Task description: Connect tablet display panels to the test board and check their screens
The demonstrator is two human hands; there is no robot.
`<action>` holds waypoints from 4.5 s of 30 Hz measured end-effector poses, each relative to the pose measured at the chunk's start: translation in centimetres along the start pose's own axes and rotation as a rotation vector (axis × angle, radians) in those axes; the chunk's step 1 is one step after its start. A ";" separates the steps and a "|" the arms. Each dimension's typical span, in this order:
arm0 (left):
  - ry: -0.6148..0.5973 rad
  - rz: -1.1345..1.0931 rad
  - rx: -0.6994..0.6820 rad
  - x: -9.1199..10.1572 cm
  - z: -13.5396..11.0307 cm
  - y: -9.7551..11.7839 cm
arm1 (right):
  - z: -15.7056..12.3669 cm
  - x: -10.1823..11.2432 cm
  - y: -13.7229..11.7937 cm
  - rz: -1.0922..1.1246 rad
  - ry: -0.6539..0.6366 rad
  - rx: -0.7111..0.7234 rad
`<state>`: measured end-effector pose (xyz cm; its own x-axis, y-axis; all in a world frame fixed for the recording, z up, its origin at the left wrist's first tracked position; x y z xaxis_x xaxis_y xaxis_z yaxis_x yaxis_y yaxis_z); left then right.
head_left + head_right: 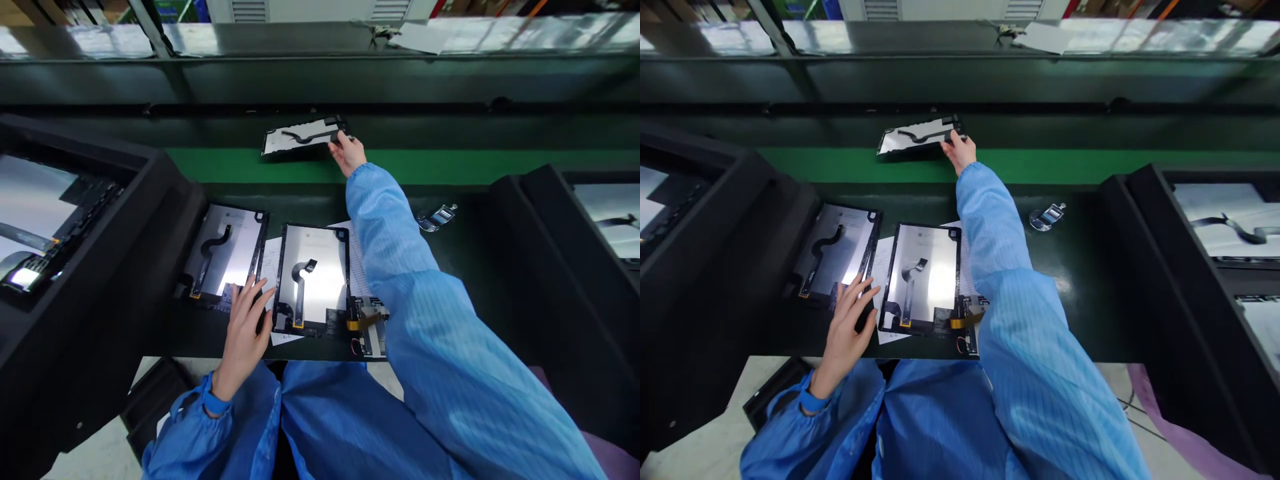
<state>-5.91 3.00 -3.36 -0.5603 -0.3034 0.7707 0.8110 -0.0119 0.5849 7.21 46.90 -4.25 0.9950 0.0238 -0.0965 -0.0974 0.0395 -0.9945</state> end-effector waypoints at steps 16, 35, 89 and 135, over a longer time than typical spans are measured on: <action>-0.470 0.067 -0.002 -6.6 10.1 2.8 | -33.1 8.1 -5.3 -0.714 -1.117 0.317; -0.906 -1.345 0.568 -5.0 6.2 6.1 | -36.5 6.8 -4.2 0.277 -0.554 -0.029; -0.289 -1.044 0.464 -1.5 3.5 2.0 | -37.4 4.4 -3.2 -0.165 -0.703 0.011; -0.162 -0.618 0.245 -0.9 3.0 4.7 | -37.3 5.9 -6.2 -0.379 -0.386 0.212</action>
<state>-2.12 6.05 -0.60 -0.9416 -0.1639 0.2941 0.2836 0.0847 0.9552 14.41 9.50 -0.21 0.8858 0.3302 0.3261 0.2224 0.3148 -0.9227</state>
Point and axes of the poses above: each hand's wrist, its own z-axis towards the middle knuckle, its own x-axis out of the back of the hand, y = z × x, the point moved 7 cm from there along z, towards the middle knuckle, and after that the axes turned 8 degrees about x, right-handed, at the moved point
